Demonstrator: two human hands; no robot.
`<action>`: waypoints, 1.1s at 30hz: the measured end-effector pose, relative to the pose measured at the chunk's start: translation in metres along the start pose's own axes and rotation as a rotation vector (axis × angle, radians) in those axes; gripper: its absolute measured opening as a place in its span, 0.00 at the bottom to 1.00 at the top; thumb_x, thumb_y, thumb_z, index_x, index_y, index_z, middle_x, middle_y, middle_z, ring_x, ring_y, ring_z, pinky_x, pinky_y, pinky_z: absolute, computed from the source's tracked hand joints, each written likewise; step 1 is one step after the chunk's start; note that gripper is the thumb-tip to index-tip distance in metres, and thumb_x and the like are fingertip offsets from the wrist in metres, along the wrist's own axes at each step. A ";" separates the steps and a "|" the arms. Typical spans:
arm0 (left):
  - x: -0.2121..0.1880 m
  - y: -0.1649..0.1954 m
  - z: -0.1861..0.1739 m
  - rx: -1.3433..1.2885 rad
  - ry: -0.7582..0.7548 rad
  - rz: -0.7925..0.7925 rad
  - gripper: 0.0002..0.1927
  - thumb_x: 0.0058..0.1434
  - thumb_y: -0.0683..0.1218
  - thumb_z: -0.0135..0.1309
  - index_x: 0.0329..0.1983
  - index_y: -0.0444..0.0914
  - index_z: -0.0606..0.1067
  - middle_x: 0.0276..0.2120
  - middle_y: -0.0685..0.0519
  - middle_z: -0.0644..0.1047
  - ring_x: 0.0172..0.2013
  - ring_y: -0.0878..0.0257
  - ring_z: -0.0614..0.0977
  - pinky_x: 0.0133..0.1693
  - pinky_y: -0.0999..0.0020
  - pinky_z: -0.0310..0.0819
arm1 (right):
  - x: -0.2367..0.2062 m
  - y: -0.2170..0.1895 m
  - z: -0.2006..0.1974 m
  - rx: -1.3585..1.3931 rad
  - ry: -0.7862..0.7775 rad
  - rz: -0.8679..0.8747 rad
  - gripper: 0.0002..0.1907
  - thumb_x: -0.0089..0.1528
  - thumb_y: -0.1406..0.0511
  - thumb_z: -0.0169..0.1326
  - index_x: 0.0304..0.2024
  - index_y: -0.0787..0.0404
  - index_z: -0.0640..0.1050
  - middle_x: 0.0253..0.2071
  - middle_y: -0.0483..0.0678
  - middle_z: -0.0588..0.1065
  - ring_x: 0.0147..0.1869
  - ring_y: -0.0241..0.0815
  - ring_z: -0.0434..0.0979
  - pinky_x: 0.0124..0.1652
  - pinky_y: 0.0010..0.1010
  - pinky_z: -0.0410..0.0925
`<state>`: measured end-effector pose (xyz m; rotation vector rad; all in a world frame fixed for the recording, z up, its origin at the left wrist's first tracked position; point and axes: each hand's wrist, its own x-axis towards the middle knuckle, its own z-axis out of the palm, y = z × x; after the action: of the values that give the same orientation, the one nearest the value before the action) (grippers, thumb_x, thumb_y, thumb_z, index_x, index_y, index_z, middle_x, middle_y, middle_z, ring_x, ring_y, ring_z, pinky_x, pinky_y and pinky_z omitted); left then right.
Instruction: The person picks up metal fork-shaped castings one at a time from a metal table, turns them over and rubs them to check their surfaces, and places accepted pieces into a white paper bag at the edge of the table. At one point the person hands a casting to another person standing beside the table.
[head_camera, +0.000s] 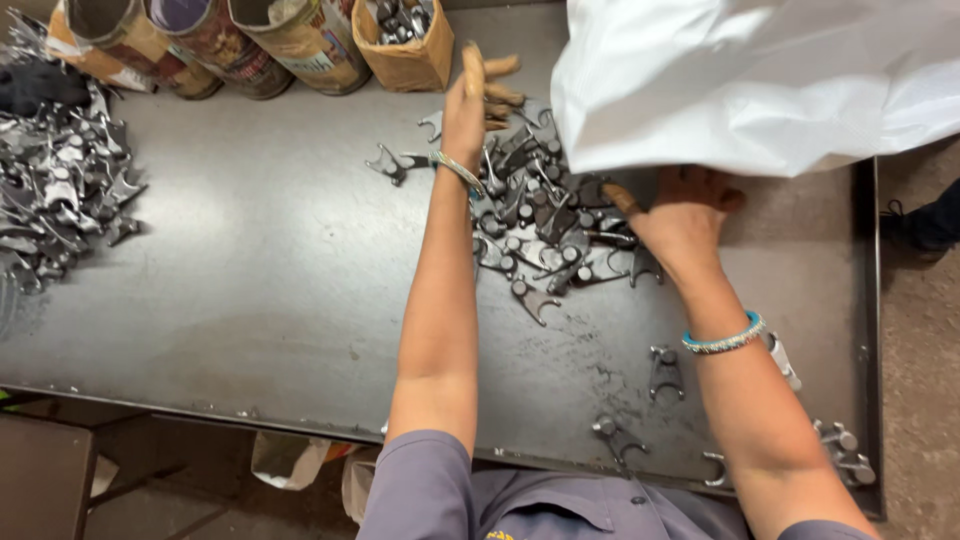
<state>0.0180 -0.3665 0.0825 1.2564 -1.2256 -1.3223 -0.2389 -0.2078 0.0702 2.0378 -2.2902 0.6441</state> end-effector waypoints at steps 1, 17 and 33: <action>0.003 -0.008 -0.001 0.302 0.063 0.097 0.25 0.70 0.63 0.41 0.57 0.49 0.81 0.45 0.50 0.82 0.48 0.51 0.76 0.51 0.45 0.69 | 0.003 0.002 0.000 -0.047 0.084 -0.008 0.52 0.61 0.34 0.57 0.73 0.61 0.66 0.69 0.67 0.59 0.67 0.75 0.53 0.45 0.78 0.51; -0.005 -0.045 0.017 1.298 -0.286 0.104 0.30 0.48 0.60 0.65 0.57 0.59 0.76 0.62 0.56 0.65 0.61 0.39 0.63 0.56 0.28 0.55 | -0.012 -0.060 0.015 0.113 -0.283 -0.053 0.47 0.54 0.34 0.61 0.66 0.53 0.72 0.69 0.61 0.61 0.69 0.76 0.51 0.59 0.75 0.53; -0.176 -0.002 0.008 0.649 0.112 0.370 0.17 0.69 0.58 0.55 0.55 0.48 0.78 0.56 0.58 0.78 0.58 0.55 0.74 0.63 0.56 0.66 | -0.119 0.018 -0.069 0.228 -0.020 -0.037 0.16 0.60 0.57 0.65 0.50 0.49 0.82 0.52 0.48 0.77 0.59 0.54 0.69 0.59 0.47 0.63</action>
<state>0.0216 -0.1909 0.0974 1.4188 -1.7794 -0.5879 -0.2560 -0.0728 0.0952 2.1832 -2.2776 0.9263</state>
